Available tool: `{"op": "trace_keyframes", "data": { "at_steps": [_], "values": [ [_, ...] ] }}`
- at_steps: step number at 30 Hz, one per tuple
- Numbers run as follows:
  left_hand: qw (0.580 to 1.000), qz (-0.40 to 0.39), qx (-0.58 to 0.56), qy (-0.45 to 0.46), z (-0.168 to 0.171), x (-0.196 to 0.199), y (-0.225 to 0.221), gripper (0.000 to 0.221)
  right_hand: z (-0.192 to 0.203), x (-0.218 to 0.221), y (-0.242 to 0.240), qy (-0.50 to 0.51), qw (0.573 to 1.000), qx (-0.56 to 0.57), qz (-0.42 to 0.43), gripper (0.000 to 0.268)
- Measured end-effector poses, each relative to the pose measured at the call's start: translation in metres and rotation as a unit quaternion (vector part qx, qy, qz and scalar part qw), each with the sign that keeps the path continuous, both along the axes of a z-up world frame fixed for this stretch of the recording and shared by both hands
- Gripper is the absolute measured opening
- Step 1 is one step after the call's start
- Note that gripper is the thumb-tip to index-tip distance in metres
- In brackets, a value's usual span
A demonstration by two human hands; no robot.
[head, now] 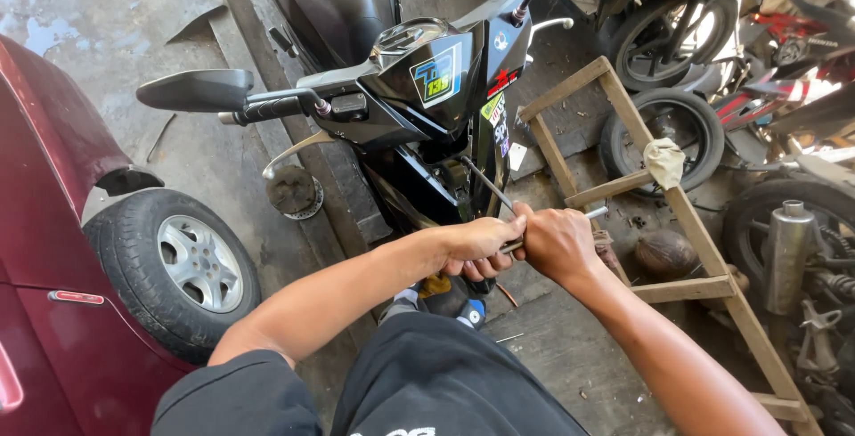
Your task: Removing screws with a screwdriver, using a T-wrench, and wiping the motorcycle fairing with a cloth
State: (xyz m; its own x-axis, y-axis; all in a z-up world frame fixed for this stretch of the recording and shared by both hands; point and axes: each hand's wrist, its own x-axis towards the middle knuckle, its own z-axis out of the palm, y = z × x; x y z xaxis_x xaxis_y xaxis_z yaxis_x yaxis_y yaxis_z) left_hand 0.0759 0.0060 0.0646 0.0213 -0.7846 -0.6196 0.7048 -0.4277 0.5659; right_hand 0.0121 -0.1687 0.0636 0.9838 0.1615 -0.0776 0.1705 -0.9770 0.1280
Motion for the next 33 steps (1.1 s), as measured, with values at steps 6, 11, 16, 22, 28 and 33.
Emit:
{"op": "trace_keyframes", "data": {
  "at_steps": [6,11,16,22,28,33],
  "values": [
    [0.997,-0.034,0.050,-0.037,0.007,0.005,-0.002,0.071,0.006,-0.003,0.008,-0.033,0.999,-0.019,-0.007,0.008],
    [0.995,-0.057,0.069,-0.053,0.022,0.009,-0.002,0.070,-0.005,-0.003,0.007,-0.017,1.000,-0.009,-0.021,0.014],
    [0.993,-0.064,0.072,-0.062,0.022,0.010,-0.003,0.072,-0.002,-0.002,0.012,-0.007,0.999,-0.007,-0.035,0.019],
    [0.997,-0.011,0.035,-0.064,0.014,-0.001,-0.012,0.069,-0.001,0.003,-0.009,0.010,0.998,0.038,-0.039,0.017],
    [0.991,0.089,-0.081,-0.063,0.006,-0.025,0.002,0.056,-0.020,-0.003,-0.022,-0.027,1.000,-0.012,0.004,0.015],
    [0.983,0.126,-0.125,-0.050,0.005,-0.050,0.024,0.035,-0.018,-0.020,-0.006,-0.056,0.996,0.037,0.056,0.025]
  ]
}}
